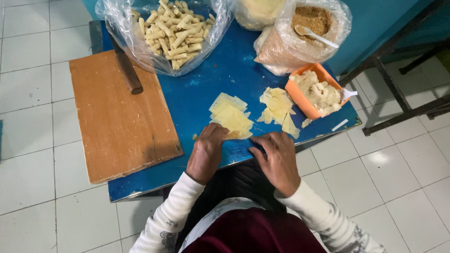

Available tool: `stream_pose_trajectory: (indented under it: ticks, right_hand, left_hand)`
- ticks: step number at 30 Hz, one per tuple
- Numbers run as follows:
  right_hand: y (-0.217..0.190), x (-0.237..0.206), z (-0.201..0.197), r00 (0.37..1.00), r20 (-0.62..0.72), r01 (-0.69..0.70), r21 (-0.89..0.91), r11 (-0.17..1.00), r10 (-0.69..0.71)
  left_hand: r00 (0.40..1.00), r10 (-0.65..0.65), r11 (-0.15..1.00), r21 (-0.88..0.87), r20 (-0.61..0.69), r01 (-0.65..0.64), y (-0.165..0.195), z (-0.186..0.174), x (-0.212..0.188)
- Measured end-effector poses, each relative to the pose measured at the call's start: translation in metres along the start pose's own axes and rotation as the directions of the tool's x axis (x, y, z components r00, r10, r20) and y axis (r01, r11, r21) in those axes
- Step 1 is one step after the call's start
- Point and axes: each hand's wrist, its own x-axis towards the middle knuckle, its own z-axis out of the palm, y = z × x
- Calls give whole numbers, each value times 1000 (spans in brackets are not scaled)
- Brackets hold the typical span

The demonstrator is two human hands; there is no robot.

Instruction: The person spoons brown filling from a plastic bag onto small square dough wrappers on a blue table, folds each wrapper over the filling by hand, and places the wrapped pieces into an orange container. Finished rolled dough snacks and a ball of dough sit in plastic bags nearby.

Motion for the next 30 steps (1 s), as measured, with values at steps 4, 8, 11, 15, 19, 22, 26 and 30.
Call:
stream_pose_trajectory:
  ticks: [4, 8, 11, 15, 19, 22, 26, 30]
  right_hand:
    - [-1, 6, 9, 999, -32, 5, 31, 1000, -4]
    - [-2, 13, 17, 999, -14, 52, 85, 995, -51]
    - [1, 16, 20, 994, -6, 105, 73, 992, -105]
    - [7, 23, 26, 988, 0, 155, 51, 987, -155]
    - [20, 37, 29, 988, 114, 95, 104, 990, -107]
    - [31, 54, 32, 976, 206, 20, 204, 979, -63]
    - [31, 60, 35, 938, 331, -215, 335, 917, 98]
    - [24, 49, 34, 982, 163, 40, 296, 954, -92]
  left_hand:
    - [1000, -18, 999, -39, -17, 17, 2, -1, 1]
    - [1000, 1, 999, -35, -18, -2, 2, -2, 1]
    - [1000, 22, 1000, -18, 6, -22, 3, -4, 2]
    - [998, 10, 1000, -30, 55, -8, 6, -7, 5]
    - [996, -1, 999, -36, 87, 4, 6, -7, 10]
    - [995, 54, 984, 164, 88, -68, -1, -4, 20]
    - [998, 46, 995, 86, 43, -50, -5, 1, 26]
    - [998, 34, 998, 56, 56, -37, -4, -1, 29]
